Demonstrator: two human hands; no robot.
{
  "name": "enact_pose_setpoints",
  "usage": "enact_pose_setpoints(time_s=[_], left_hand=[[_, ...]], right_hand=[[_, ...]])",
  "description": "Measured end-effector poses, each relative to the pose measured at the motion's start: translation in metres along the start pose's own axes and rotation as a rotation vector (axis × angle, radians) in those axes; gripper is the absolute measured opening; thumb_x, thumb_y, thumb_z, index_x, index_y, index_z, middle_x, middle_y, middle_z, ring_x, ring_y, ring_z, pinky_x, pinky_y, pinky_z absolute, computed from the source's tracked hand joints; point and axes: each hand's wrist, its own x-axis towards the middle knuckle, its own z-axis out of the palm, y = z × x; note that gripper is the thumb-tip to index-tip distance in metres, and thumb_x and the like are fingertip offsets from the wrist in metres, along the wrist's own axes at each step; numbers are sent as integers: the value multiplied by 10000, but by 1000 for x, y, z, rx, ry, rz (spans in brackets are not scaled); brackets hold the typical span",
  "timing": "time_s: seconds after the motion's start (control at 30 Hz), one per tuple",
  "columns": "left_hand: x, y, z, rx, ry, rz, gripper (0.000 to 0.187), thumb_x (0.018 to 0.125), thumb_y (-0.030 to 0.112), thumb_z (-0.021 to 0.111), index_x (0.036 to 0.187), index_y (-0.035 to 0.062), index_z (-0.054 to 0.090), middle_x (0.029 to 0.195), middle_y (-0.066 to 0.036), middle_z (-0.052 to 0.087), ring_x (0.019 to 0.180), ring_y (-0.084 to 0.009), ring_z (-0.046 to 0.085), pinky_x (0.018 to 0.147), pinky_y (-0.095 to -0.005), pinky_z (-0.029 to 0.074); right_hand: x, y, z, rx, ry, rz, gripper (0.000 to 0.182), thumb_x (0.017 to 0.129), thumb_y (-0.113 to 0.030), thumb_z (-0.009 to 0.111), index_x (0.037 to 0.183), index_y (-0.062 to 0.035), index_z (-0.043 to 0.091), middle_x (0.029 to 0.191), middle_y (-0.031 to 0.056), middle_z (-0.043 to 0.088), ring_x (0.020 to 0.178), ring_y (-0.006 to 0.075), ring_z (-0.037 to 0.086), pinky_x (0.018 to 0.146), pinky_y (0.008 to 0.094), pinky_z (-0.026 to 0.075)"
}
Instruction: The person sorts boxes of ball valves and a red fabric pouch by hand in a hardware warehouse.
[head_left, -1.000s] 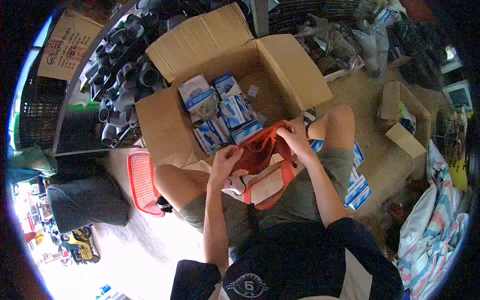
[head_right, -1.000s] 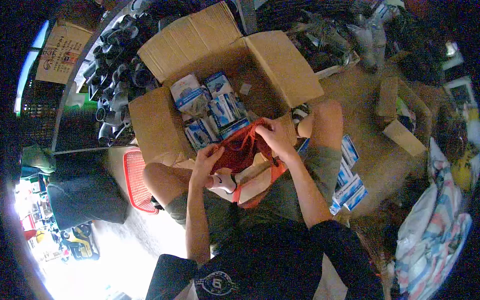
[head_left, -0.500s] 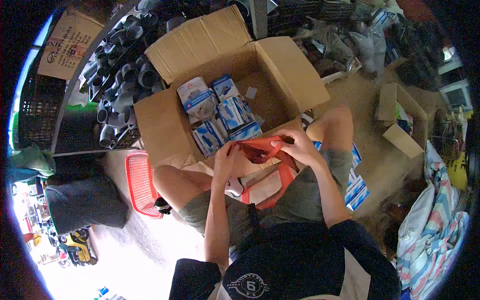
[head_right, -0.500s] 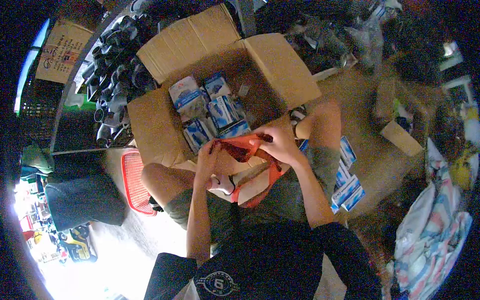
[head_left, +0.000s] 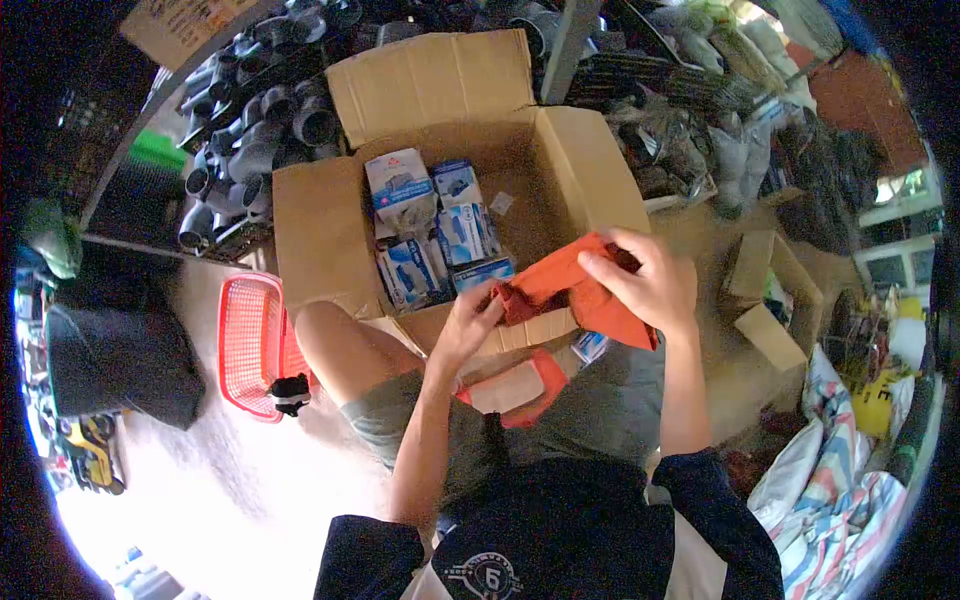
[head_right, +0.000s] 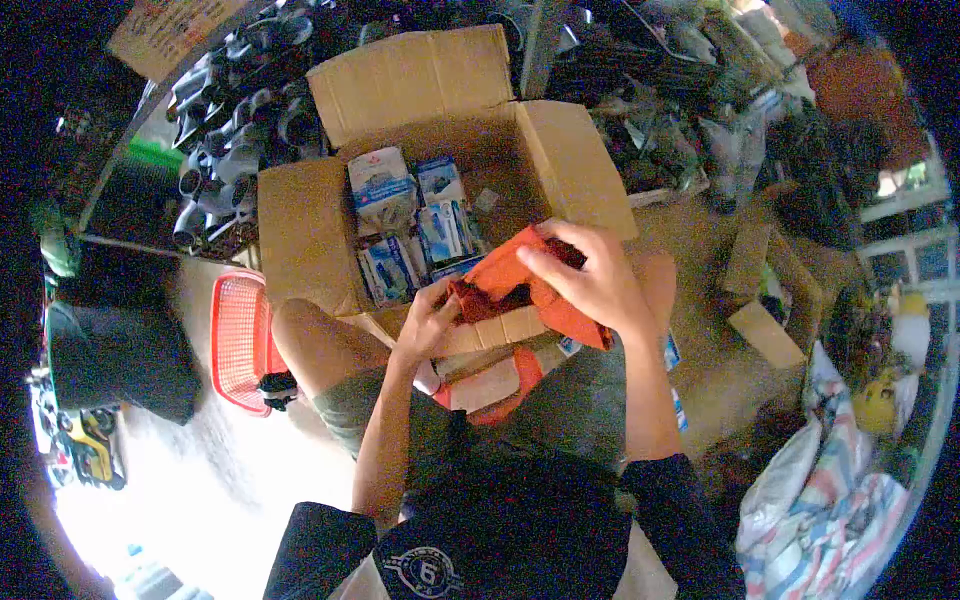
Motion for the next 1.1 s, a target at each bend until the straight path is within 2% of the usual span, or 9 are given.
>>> enact_pose_setpoints(time_s=[0.07,0.13,0.2,0.37,0.57,0.7,0.8,0.93,1.1], left_hand=[[0,10,-8,-19,-84,-117,227,955,145,556,1092,-23,623,855,-51,638,807,-119,554,751,-294,472],[1,9,-5,-102,15,0,211,955,147,548,1058,-24,614,758,-50,581,710,-101,514,642,-293,441],[1,4,-4,-167,64,23,204,952,149,552,1039,-25,614,706,-48,557,663,-94,499,592,-293,434],[1,1,-7,-173,81,45,229,925,142,597,1063,-36,639,836,-70,653,760,-127,596,695,-294,497],[-3,22,-17,317,333,248,173,880,136,651,992,5,670,889,-211,671,796,-388,657,655,-396,526],[-3,11,-24,371,288,165,167,893,131,623,989,0,663,927,-214,663,822,-404,645,678,-415,527],[-5,-4,-26,393,217,333,202,927,146,594,1030,-21,643,891,-177,686,807,-272,676,734,-350,516],[-3,-4,-25,133,199,200,312,990,231,520,1171,-22,541,980,-108,607,912,-184,535,840,-298,438],[-10,-45,-31,-37,290,-171,291,1037,234,427,1167,12,564,1012,-73,619,941,-166,564,877,-280,434]], right_hand=[[4,12,0,-34,29,1,267,912,-254,665,987,2,675,850,19,670,759,104,610,687,255,472],[6,32,2,107,10,54,233,919,-179,650,1047,17,654,1044,55,658,896,118,612,792,270,475],[10,38,12,33,129,-133,255,919,-226,646,1061,-15,668,1010,59,687,906,149,648,801,269,482],[2,13,8,-135,73,232,229,926,-199,644,1072,-23,657,953,58,699,859,142,661,763,269,499],[16,86,39,243,150,86,231,951,-207,632,1052,0,617,952,64,687,852,106,638,741,257,495],[0,142,83,463,195,214,277,938,-237,656,1077,-3,608,992,47,663,905,110,618,810,262,487],[-10,135,92,440,225,226,267,928,-229,660,1072,-7,623,976,30,657,877,103,596,804,251,476],[-10,128,90,589,210,129,234,917,-206,664,1056,-20,633,959,20,658,887,99,597,801,261,479],[7,136,88,553,81,151,186,922,-156,659,1038,-15,629,946,13,645,885,69,591,772,241,476]])
